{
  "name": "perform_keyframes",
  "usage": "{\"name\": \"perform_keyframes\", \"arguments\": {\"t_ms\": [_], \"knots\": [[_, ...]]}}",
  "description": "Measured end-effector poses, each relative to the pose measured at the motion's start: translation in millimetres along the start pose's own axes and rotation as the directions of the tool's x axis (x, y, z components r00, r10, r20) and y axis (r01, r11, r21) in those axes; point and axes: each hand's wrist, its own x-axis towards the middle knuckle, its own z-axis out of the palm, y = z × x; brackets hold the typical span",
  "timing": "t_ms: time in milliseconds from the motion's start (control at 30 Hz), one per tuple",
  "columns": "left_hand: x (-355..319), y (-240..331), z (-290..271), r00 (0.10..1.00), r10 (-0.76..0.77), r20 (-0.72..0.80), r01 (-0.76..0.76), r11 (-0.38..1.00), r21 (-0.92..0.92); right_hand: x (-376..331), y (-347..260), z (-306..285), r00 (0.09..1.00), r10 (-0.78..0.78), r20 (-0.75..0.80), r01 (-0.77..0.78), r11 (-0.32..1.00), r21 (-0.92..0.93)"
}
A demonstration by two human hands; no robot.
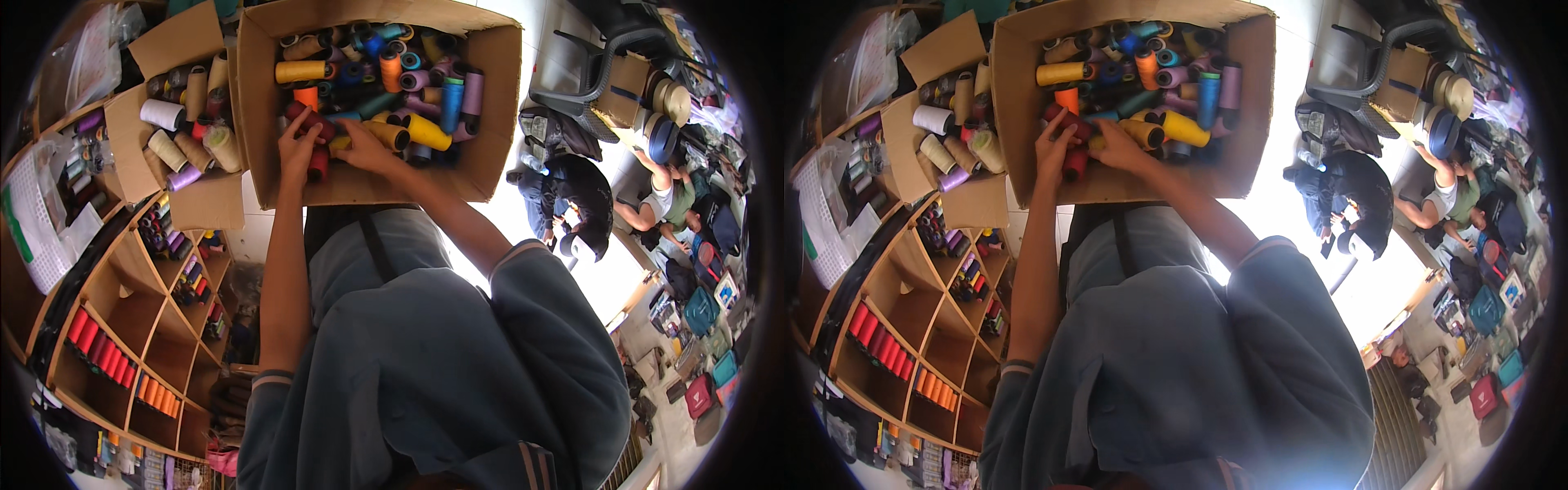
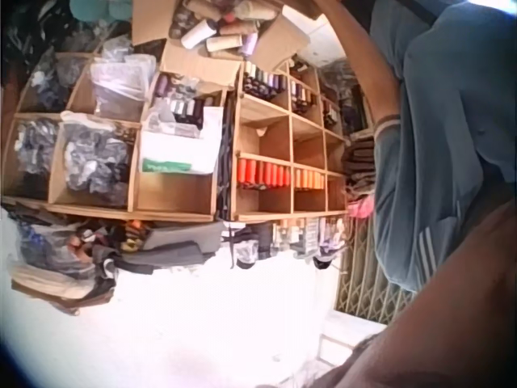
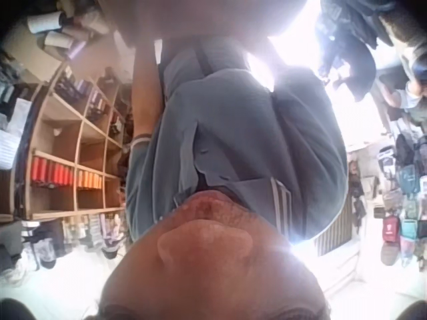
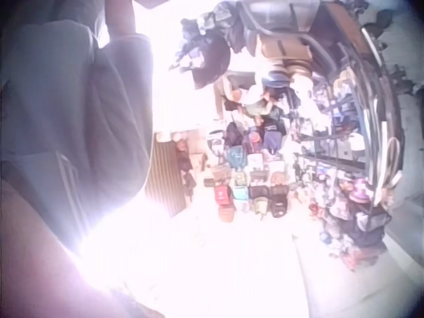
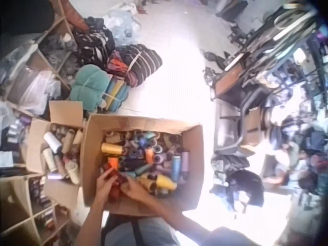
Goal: The person retrieves several red, orange, and light-purple spools of thread from boxes on the floor and places them onto shelves alongside other spools.
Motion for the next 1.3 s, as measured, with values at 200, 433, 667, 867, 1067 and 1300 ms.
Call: {"name": "perform_keyframes", "arguments": {"t_ms": [200, 433, 667, 867, 1067, 1300], "knots": [[-5, 4, -12, 0.895, 0.436, -0.090, -0.376, 0.848, 0.373, -16, -2, 22, 0.935, -0.242, 0.260, 0.320, 0.892, -0.318], [-67, 64, -5, 0.660, 0.749, -0.054, -0.605, 0.573, 0.552, 46, 22, 75, 0.890, -0.393, 0.231, 0.450, 0.837, -0.311], [-158, 56, -62, 0.807, 0.500, -0.316, -0.496, 0.863, 0.100, 39, -30, 46, 0.881, -0.421, 0.217, 0.474, 0.783, -0.402], [-214, 20, -115, 0.859, 0.126, -0.496, -0.460, 0.615, -0.640, -12, -86, 9, 0.971, 0.040, 0.236, -0.192, 0.719, 0.668], [-265, -37, -172, 0.928, 0.177, -0.327, -0.366, 0.286, -0.885, -47, -160, 41, 0.900, -0.082, 0.428, -0.239, 0.728, 0.643], [-337, -88, -233, 0.873, 0.124, -0.472, -0.486, 0.294, -0.823, -97, -221, 183, 0.737, -0.155, 0.658, -0.273, 0.822, 0.500]]}}
